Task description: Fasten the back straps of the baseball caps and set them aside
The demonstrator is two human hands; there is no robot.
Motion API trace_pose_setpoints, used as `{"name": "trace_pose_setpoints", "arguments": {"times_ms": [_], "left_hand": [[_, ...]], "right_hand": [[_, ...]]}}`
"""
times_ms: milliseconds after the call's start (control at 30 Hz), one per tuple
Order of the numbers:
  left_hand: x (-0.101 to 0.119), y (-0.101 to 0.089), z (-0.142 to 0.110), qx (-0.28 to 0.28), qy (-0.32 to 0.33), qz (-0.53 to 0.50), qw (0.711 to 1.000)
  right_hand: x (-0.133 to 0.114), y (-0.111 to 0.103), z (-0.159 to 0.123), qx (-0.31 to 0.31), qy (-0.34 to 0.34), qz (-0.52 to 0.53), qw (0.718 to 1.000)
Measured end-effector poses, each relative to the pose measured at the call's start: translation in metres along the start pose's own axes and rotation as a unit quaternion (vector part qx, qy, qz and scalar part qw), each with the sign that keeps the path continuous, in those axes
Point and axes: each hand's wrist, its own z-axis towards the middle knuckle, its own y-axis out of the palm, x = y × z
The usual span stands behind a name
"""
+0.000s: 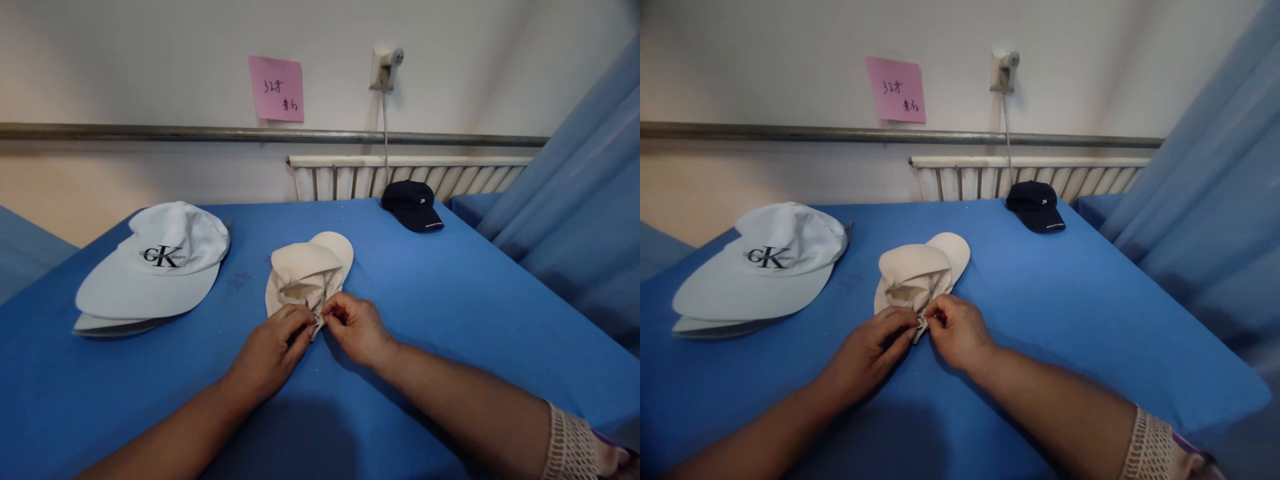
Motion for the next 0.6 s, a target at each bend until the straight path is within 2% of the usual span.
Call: {"name": "trace_pose_setpoints", "arguments": {"times_ms": [100, 233, 600], "left_hand": [[-0.001, -0.0005, -0.0002, -0.009, -0.027, 0.001, 1.0], [-0.0032, 0.0005, -0.0002, 0.008, -0.048, 0.006, 0.999], [0.0002, -0.0008, 0.0006, 0.011, -0.028, 0.03, 0.999]], "right_hand": [[-0.0005, -0.0003, 0.0003, -0.001, 0.004, -0.003, 1.0], [-0.0013, 0.0, -0.0003, 0.003, -0.004, -0.002, 1.0], [0.0002, 0.001, -0.0007, -0.001, -0.008, 0.006, 1.0]]}}
